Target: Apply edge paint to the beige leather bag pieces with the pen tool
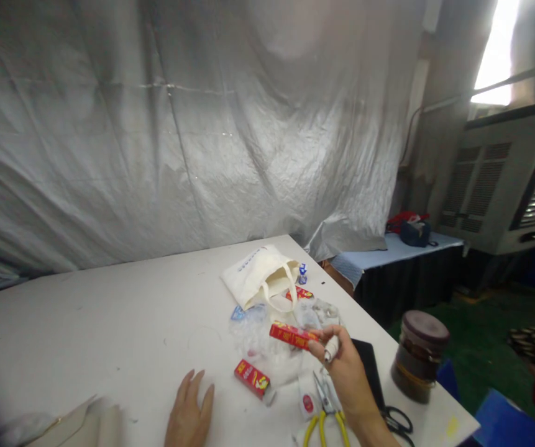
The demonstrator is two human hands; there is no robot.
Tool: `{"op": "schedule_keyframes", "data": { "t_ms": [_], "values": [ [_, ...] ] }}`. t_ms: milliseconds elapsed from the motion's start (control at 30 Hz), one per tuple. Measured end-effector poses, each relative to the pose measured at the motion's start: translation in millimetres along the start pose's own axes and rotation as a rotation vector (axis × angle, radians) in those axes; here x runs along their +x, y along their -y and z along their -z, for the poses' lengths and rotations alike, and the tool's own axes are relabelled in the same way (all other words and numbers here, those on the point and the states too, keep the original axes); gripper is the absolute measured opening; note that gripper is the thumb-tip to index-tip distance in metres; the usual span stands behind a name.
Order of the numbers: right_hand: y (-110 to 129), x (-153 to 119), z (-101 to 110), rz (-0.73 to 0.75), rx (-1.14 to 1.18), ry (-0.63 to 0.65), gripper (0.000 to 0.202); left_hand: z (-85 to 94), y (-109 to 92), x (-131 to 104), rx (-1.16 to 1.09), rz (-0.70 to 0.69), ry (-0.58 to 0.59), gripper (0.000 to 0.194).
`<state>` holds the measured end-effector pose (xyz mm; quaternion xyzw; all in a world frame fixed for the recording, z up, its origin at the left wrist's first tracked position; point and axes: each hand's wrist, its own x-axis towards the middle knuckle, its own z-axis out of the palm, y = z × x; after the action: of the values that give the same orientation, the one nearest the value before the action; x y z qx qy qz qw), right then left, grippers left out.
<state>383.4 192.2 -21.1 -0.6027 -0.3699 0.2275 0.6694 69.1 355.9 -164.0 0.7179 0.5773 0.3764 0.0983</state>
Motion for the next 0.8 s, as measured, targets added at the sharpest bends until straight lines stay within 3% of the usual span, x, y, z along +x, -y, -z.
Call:
{"op": "schedule_keyframes", "data": {
  "t_ms": [100, 200, 300, 400, 467, 533, 600, 700, 800],
  "values": [
    [26.5, -52.7, 21.7, 0.036, 0.119, 0.030, 0.047, 25.2, -13.6, 1.5, -0.319, 0.185, -0.064, 0.062],
    [43.2, -109.3, 38.6, 0.086, 0.115, 0.057, 0.045, 76.3, -54.8, -16.7, -0.441, 0.354, -0.107, 0.068],
    [56.6, -162.4, 50.3, 0.083, 0.087, 0.076, 0.043, 138.8, -110.5, -61.9, -0.678, 0.127, -0.056, 0.050],
    [69.3, -209.1, 58.5, 0.056, 0.111, 0.168, 0.040, 193.1, -161.2, -125.9, -0.811, -0.105, 0.281, 0.043],
    [76.7, -237.0, 62.2, 0.051, 0.152, 0.248, 0.040, 216.7, -186.1, -171.4, -0.741, -0.272, 0.511, 0.059],
    [83.5, -261.3, 64.2, 0.041, 0.200, 0.320, 0.040, 228.3, -202.1, -212.6, -0.675, -0.336, 0.624, 0.075],
    [90.0, -280.0, 65.5, 0.015, 0.223, 0.367, 0.040, 231.2, -209.0, -245.3, -0.661, -0.265, 0.582, 0.071],
    [99.7, -294.8, 69.3, 0.004, 0.216, 0.415, 0.043, 231.1, -205.8, -275.1, -0.733, -0.011, 0.515, 0.050],
    [106.9, -295.9, 76.6, 0.036, 0.163, 0.481, 0.037, 236.9, -194.4, -286.6, -0.899, 0.262, 0.760, 0.052]
  ]
}}
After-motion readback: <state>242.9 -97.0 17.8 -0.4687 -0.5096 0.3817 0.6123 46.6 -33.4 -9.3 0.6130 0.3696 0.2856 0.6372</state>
